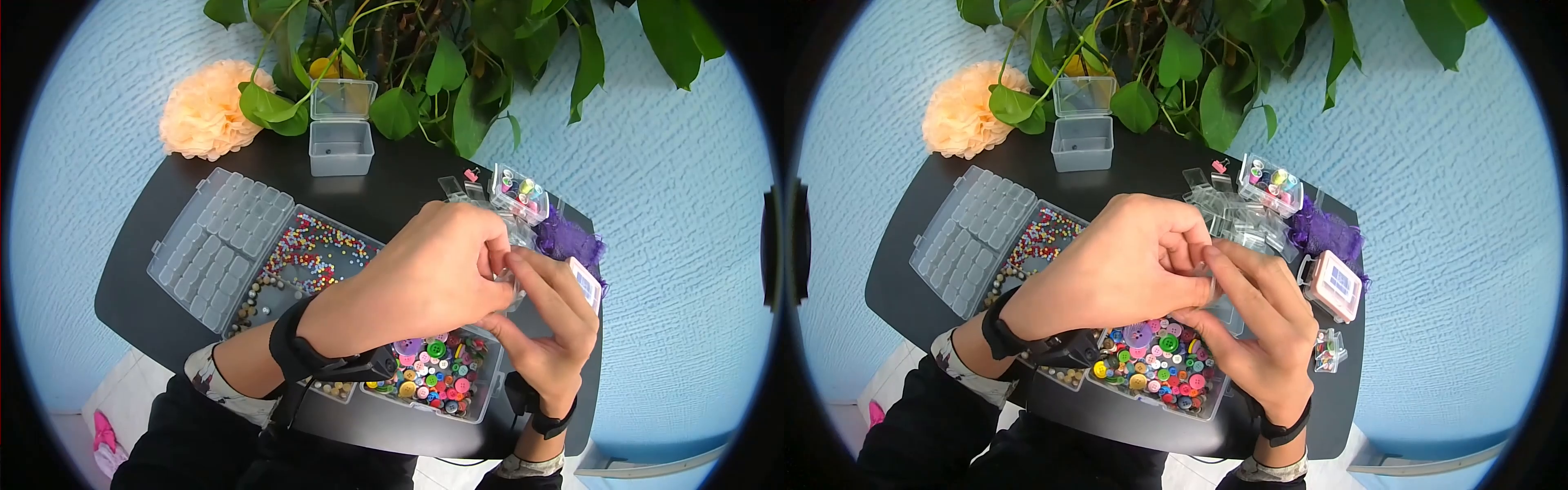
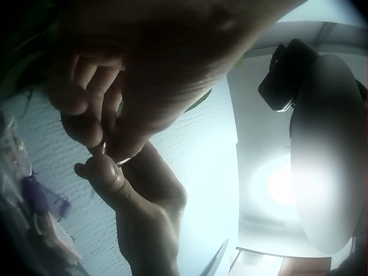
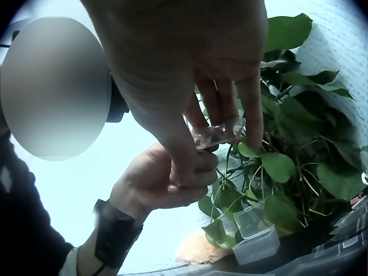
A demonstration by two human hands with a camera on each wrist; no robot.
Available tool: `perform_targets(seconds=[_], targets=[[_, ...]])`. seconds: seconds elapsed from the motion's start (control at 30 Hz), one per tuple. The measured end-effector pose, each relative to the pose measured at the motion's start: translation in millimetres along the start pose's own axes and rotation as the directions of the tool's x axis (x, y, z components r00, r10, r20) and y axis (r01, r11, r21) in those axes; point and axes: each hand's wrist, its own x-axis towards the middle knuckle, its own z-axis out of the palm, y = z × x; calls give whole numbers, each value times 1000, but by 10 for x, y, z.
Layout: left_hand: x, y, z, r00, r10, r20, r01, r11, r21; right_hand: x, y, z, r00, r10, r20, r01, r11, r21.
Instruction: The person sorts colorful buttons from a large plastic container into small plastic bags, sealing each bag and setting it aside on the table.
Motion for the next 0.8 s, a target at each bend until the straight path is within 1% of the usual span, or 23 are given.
perform_targets(seconds=[0.07,0.2,0.57,0.67,0.7,0.77,0.8], targets=[[7,8,14,999,-35,-16,35,999,-35,-4,0,7,1000,9,-5,-9,1000,-16],[7,8,27,999,-31,-10,30,998,-62,-10,23,26,999,-20,-40,19,999,-27],[17,-23,42,999,-18,-37,18,1000,-3,-6,17,16,999,-15,-41,15,1000,3],[39,-54,52,999,-19,-39,19,1000,-5,-10,15,20,999,-4,-52,3,1000,-13],[32,-48,48,999,-20,-39,20,1000,0,-12,16,8,999,-24,-46,22,999,-38],[19,-35,52,993,91,-80,-80,988,131,-11,17,10,998,-40,-40,38,998,-57],[26,-77,65,993,84,-80,-73,989,128,-14,13,15,998,-50,-24,49,997,-59]])
